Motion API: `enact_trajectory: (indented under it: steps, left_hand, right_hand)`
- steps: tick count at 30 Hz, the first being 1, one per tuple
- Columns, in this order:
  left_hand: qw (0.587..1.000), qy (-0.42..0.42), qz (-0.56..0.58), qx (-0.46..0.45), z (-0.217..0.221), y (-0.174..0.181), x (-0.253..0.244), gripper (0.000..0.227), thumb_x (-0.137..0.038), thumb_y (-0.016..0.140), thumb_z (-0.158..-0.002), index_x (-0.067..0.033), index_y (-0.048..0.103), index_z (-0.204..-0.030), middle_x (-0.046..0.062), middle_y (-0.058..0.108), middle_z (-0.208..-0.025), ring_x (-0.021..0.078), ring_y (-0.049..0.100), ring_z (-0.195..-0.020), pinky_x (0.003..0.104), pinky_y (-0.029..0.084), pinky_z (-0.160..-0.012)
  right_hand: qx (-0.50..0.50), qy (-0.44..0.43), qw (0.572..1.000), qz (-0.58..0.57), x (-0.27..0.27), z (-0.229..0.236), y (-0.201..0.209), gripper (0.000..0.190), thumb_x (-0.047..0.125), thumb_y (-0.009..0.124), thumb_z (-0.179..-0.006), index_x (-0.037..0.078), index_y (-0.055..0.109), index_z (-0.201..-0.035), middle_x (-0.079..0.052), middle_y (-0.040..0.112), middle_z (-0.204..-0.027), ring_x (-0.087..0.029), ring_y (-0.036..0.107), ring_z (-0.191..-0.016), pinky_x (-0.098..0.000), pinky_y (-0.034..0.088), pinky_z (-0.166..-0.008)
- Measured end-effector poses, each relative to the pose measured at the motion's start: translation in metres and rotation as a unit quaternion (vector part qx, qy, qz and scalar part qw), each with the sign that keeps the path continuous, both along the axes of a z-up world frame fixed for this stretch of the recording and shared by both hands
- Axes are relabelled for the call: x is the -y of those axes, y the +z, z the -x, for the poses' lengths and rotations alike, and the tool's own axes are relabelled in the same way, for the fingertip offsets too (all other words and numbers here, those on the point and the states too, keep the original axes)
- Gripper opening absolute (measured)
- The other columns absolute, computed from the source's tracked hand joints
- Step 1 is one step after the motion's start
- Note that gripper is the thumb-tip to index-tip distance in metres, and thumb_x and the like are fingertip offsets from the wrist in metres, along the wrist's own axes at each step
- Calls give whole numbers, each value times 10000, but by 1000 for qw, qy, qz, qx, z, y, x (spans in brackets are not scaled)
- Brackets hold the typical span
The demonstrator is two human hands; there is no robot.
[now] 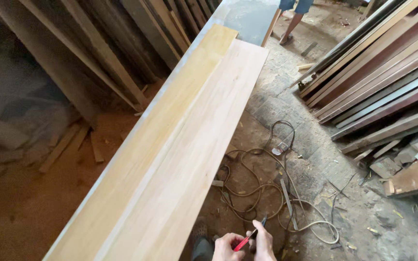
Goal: The person uses a combination square and a pencil to draw straight lines and right angles on a large wooden board. They repeatedly reposition the square to mark multiple sections of the board.
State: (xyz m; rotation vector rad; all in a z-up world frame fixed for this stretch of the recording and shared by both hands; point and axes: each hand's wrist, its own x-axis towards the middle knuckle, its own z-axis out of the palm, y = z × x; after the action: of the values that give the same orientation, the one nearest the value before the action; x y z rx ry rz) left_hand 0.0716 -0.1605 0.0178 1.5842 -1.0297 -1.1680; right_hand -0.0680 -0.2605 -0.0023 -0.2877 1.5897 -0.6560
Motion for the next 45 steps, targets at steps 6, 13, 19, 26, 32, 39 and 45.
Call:
enact_trajectory:
  steps: [6, 13, 19, 26, 32, 39, 45]
  left_hand:
    - [992, 20, 121, 38, -64, 87, 121, 197, -38, 795, -765, -51, 752, -956, 129, 727, -882, 226, 732, -778, 336, 578, -690]
    - [976, 13, 212, 50, -98, 144, 241, 84, -20, 734, -818, -42, 697, -890, 125, 661, -822, 253, 656, -719, 372, 516, -643]
    - [987, 2, 108, 118, -108, 159, 353, 156, -102, 740, -765, -45, 742, -910, 137, 705, -793, 264, 703, -705, 366, 554, -650]
    - [960, 101, 113, 237, -61, 130, 513, 289, -112, 739, -710, -37, 762, -988, 189, 717, -824, 350, 718, -732, 407, 576, -664]
    - [931, 125, 99, 328, -35, 140, 608, 171, -120, 700, -845, -50, 745, -994, 177, 721, -861, 365, 711, -774, 444, 573, -697]
    - [900, 154, 43, 405, -49, 146, 673, 149, -190, 750, -862, -109, 766, -985, 156, 738, -855, 361, 711, -718, 457, 555, -641]
    - [887, 168, 8, 431, -73, 150, 714, 117, -198, 762, -895, -106, 766, -968, 168, 735, -828, 355, 715, -694, 452, 544, -614]
  right_hand:
    - [2, -64, 978, 201, 105, -84, 80, 321, 413, 642, -902, 110, 641, -797, -12, 537, -573, -126, 438, -416, -299, 340, -395]
    - [-36, 83, 897, 432, 200, -130, 157, 361, 364, 602, -1020, 68, 663, -823, 49, 492, -639, -44, 419, -564, -222, 334, -530]
    - [32, 81, 928, 363, 321, -118, 133, 369, 360, 574, -1031, 69, 673, -827, 72, 476, -640, -38, 378, -555, -220, 282, -502]
    - [-14, 169, 961, 217, 508, -25, 102, 333, 359, 630, -994, 71, 677, -833, 54, 388, -598, -60, 304, -449, -251, 203, -383]
    - [17, 146, 970, 193, 626, 24, 108, 237, 339, 600, -947, 127, 626, -845, 65, 596, -622, -35, 363, -435, -239, 259, -358]
    - [28, 162, 972, 170, 679, 34, 92, 331, 351, 642, -1004, 53, 624, -861, 11, 496, -639, -51, 363, -452, -248, 268, -374]
    - [33, 125, 984, 125, 695, 33, 94, 249, 344, 626, -969, 113, 598, -880, 21, 575, -662, -42, 360, -433, -247, 253, -350]
